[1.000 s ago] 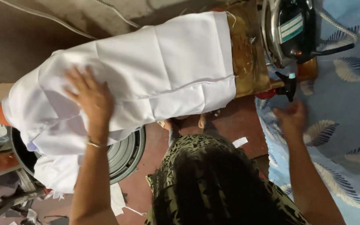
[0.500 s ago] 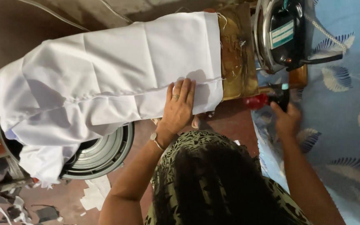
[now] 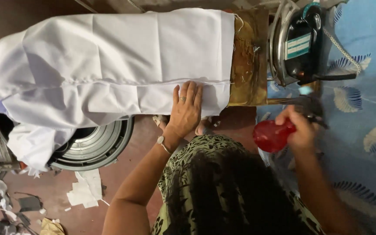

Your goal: Ironing a white garment on an ironing board using a steam iron and a spray bottle.

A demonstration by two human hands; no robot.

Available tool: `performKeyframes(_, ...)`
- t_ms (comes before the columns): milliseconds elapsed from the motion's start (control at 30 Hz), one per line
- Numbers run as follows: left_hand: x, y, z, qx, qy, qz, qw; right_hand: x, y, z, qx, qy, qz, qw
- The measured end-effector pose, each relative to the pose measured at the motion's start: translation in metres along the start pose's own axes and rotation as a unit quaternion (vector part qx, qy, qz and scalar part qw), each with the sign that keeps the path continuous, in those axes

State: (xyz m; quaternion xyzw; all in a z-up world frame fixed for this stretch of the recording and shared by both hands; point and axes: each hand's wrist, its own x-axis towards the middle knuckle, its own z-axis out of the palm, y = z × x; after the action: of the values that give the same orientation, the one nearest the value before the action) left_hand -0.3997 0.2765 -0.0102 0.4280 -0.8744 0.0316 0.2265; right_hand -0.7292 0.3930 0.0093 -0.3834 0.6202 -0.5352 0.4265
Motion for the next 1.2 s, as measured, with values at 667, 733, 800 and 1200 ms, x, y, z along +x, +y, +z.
performKeyframes(667, 0.025, 0.062, -0.004, -0.008, -0.277, -0.001, 0.961, 0.048, -0.066, 0.094, -0.234, -0.261, 0.057, 0.935)
performKeyframes(733, 0.021, 0.066, -0.003, -0.006, -0.254, 0.01, 0.967, 0.051, -0.067, 0.095, -0.249, -0.265, 0.078, 0.928)
performKeyframes(800, 0.021, 0.07, -0.007, -0.005, -0.224, 0.018, 0.974, 0.055, -0.071, 0.098, -0.258, -0.272, 0.084, 0.923)
performKeyframes(1200, 0.019, 0.067, -0.014, 0.006, -0.262, -0.027, 0.965, 0.063, -0.082, 0.108, -0.302, -0.286, 0.116, 0.902)
